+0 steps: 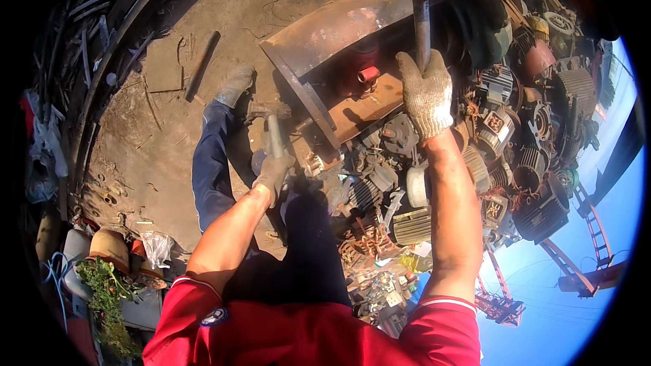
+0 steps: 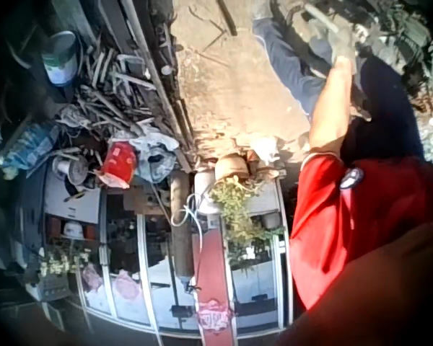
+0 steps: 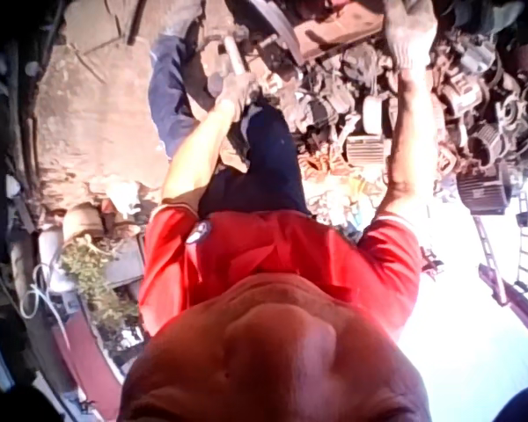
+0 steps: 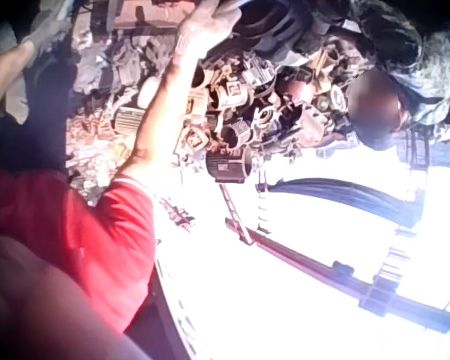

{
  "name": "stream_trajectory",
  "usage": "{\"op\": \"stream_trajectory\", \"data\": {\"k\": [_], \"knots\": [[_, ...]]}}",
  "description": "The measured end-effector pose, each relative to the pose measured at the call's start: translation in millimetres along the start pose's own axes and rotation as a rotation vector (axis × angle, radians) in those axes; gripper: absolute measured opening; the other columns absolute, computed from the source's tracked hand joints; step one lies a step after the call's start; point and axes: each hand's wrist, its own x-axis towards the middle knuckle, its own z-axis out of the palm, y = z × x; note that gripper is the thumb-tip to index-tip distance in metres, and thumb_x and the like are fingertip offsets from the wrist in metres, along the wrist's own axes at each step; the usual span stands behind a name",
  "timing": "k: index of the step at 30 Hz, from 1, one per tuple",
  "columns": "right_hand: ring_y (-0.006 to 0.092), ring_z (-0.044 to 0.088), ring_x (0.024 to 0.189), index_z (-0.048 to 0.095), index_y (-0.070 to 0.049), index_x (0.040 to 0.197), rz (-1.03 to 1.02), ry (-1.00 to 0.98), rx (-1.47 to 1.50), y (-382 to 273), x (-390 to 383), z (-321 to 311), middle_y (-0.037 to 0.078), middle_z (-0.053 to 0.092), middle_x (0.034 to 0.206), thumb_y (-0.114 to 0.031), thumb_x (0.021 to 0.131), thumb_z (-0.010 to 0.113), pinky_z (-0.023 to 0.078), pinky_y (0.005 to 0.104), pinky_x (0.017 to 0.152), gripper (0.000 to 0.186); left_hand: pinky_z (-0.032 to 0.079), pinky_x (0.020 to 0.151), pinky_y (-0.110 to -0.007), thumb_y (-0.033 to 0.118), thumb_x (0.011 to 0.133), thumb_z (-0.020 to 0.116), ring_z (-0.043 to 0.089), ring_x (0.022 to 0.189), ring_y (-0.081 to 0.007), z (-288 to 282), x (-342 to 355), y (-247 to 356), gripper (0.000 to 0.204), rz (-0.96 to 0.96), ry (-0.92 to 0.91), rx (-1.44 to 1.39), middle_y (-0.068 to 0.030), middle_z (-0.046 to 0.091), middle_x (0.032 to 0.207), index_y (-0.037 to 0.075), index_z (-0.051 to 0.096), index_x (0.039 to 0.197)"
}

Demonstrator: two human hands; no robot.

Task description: The person is working on a metal part, using a hammer to strike it and a wrench to adjust bolts. The task involves repetitive hammering and wrench adjustments on a circular metal component.

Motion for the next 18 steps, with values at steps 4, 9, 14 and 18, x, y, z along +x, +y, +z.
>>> {"op": "stream_trajectory", "data": {"k": [4, 9, 14, 18], "knots": [[0.025, 0.066, 0.08, 0.066, 0.004, 0.116, 0.168, -0.242, 0.26, 10, -69, -1, 0.018, 0.069, 0.088, -0.031, 0.095, 0.072, 0.052, 0.04, 0.074, 0.041, 0.044, 0.042, -0.029, 0.021, 0.096, 0.068, 0.054, 0.051, -0.0138, -4, -68, 28, 0.019, -0.071, -0.148, -0.293, -0.0019, 0.056, 0.071, 0.007, 0.056, 0.103], [0.0181, 0.065, 0.071, 0.062, 0.005, 0.132, 0.215, -0.573, 0.616, -31, -132, 54, 0.009, 0.066, 0.085, -0.03, 0.094, 0.071, 0.053, 0.0332, 0.063, 0.053, 0.053, 0.047, -0.025, 0.026, 0.1, 0.069, 0.059, 0.054, -0.0113, -14, -159, 38, 0.029, -0.021, -0.126, -0.366, 0.0013, 0.059, 0.072, 0.01, 0.058, 0.121], [0.0252, 0.069, 0.078, 0.059, 0.005, 0.137, 0.18, -0.608, 0.613, -73, -107, 125, 0.013, 0.072, 0.092, -0.025, 0.095, 0.069, 0.056, 0.0407, 0.072, 0.052, 0.053, 0.05, -0.026, 0.024, 0.099, 0.071, 0.059, 0.054, -0.0135, -13, -216, 66, 0.042, 0.145, 0.002, -0.298, -0.002, 0.059, 0.078, 0.004, 0.053, 0.132], [0.0305, 0.066, 0.102, 0.062, 0.0, 0.133, 0.063, -0.7, 0.647, -73, -156, 147, 0.022, 0.069, 0.113, -0.04, 0.092, 0.073, 0.054, 0.043, 0.09, 0.059, 0.053, 0.051, -0.026, 0.019, 0.095, 0.07, 0.061, 0.06, -0.0125, -18, -231, 69, 0.046, 0.291, 0.107, -0.104, -0.0048, 0.058, 0.083, 0.0, 0.05, 0.132]]}}
